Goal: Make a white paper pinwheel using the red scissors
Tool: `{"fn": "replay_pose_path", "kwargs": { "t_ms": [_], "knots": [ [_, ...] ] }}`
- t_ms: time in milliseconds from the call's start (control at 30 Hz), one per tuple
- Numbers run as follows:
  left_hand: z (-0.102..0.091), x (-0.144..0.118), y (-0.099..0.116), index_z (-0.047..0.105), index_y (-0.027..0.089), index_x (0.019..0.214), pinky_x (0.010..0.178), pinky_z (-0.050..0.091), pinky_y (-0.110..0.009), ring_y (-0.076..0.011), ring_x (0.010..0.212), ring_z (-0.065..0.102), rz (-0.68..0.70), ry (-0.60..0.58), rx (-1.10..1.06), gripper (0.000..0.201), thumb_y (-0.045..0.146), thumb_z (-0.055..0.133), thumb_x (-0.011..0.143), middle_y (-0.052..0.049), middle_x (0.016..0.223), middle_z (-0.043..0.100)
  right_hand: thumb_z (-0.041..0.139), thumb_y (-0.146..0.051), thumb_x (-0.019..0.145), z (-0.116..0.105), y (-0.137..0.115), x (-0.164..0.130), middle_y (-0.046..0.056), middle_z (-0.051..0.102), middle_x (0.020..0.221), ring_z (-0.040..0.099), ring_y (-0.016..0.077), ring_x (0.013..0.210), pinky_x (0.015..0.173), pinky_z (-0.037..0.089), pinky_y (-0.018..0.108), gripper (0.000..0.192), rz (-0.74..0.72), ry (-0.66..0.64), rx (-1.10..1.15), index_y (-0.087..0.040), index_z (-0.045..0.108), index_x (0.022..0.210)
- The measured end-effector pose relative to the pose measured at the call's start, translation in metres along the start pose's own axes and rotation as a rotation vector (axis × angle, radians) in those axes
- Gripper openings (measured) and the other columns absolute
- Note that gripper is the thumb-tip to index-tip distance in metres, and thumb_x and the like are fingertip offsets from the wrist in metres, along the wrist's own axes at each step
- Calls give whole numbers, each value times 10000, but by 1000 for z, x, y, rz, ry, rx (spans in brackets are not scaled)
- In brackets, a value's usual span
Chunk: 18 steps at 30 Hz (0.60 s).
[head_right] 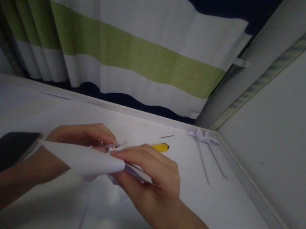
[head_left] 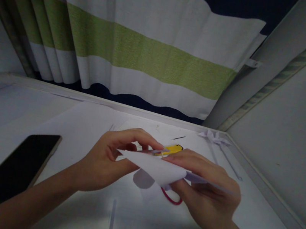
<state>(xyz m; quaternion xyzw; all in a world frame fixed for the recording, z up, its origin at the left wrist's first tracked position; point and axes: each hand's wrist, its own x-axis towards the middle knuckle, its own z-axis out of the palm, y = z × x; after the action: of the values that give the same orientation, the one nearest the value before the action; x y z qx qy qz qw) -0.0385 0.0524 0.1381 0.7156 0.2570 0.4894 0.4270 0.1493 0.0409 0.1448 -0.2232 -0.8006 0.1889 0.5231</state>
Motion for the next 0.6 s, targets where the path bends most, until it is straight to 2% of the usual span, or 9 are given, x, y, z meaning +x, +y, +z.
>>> {"fn": "replay_pose_path", "kwargs": {
  "t_ms": [167, 267, 367, 467, 600],
  "knots": [
    [0, 0, 10, 582, 189, 947, 583, 435, -214, -146, 743, 540, -21, -77, -12, 246, 320, 562, 740, -48, 922, 578, 655, -76, 644, 2, 0, -4, -51, 662, 772, 604, 112, 752, 645, 480, 196, 295, 93, 69, -35, -243, 605, 882],
    [1, 0, 12, 564, 180, 948, 606, 441, -243, -173, 765, 540, 27, -72, 29, 405, 354, 686, 603, -46, 877, 576, 657, -77, 641, 3, -1, -4, -41, 662, 762, 609, 127, 753, 670, 484, 222, 275, 100, 50, -8, -237, 611, 860],
    [3, -1, 12, 569, 190, 903, 629, 443, -256, -172, 755, 551, 101, -40, 129, 420, 252, 749, 528, -29, 834, 591, 652, -69, 642, 2, 0, -3, -21, 663, 770, 614, 151, 748, 687, 491, 270, 282, 54, 40, 31, -227, 614, 873],
    [4, -2, 11, 579, 203, 873, 643, 453, -259, -163, 763, 567, 150, -39, 171, 331, 133, 708, 577, -17, 835, 608, 638, -55, 649, 2, 1, -3, -2, 665, 780, 614, 166, 740, 685, 497, 302, 288, 11, 24, 52, -214, 614, 888],
    [4, -4, 10, 588, 221, 887, 667, 467, -269, -167, 788, 576, 188, -29, 176, 341, 75, 678, 592, -13, 858, 620, 626, -55, 657, 2, 0, -3, 17, 665, 790, 613, 177, 728, 655, 506, 315, 307, -34, 25, 41, -211, 605, 921]
  ]
}}
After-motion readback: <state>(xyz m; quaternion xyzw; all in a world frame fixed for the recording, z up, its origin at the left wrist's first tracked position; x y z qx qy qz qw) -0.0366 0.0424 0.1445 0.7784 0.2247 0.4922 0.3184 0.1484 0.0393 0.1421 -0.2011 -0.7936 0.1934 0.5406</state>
